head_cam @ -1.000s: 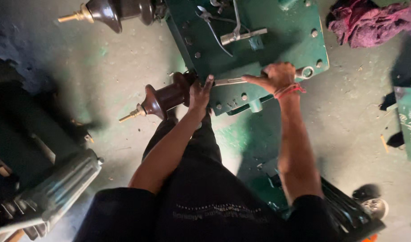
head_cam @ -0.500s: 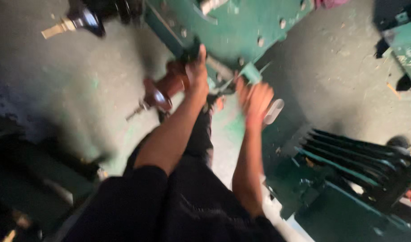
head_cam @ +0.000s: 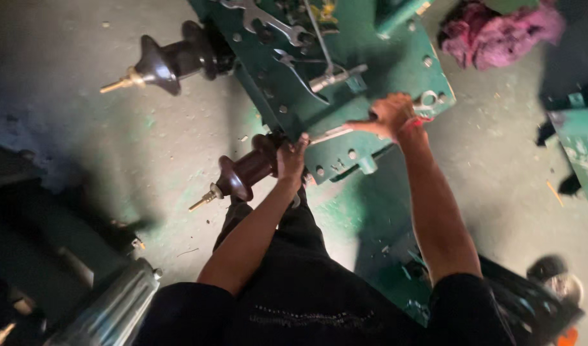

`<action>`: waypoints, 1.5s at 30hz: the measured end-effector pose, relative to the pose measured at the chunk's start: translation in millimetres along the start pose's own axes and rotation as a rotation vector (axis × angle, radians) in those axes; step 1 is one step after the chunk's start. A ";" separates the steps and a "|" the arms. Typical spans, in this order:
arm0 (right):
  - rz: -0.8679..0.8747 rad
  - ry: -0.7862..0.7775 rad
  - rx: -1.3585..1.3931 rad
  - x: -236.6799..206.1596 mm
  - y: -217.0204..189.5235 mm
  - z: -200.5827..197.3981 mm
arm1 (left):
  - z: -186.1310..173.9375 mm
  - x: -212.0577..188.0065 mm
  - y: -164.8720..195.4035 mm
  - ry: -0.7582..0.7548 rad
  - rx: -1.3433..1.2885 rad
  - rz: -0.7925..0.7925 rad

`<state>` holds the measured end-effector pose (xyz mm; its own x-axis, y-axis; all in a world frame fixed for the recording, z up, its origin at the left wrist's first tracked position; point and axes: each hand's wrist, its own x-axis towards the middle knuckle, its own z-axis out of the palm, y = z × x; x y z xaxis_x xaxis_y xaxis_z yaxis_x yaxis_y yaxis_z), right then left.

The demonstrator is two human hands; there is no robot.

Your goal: The person uses two wrenches to tighten bolts on a green electrical transformer. They move around the unit, applying torque to multiple fasteners on the side and top of the equipment.

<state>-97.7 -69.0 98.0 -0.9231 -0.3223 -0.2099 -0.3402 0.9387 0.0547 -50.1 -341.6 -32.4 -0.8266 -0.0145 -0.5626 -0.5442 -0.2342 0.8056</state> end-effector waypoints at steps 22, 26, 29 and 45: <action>0.655 0.131 0.285 -54.9 -75.6 -5.8 | 18.0 7.3 27.9 0.144 0.179 0.071; 0.760 0.370 -0.018 -105.7 -178.4 43.5 | 19.2 -2.0 33.2 0.060 0.123 0.057; 0.996 0.293 0.449 -120.8 -216.2 73.2 | 17.0 -1.9 39.3 0.083 0.200 -0.041; 0.121 0.261 0.256 2.1 -11.3 3.9 | 3.5 -4.9 21.0 0.044 0.038 0.049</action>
<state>-95.0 -79.8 93.1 -0.9796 -0.1968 0.0405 -0.2009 0.9614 -0.1882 -58.0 -343.1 -12.1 -0.8458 -0.0680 -0.5292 -0.5089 -0.1947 0.8385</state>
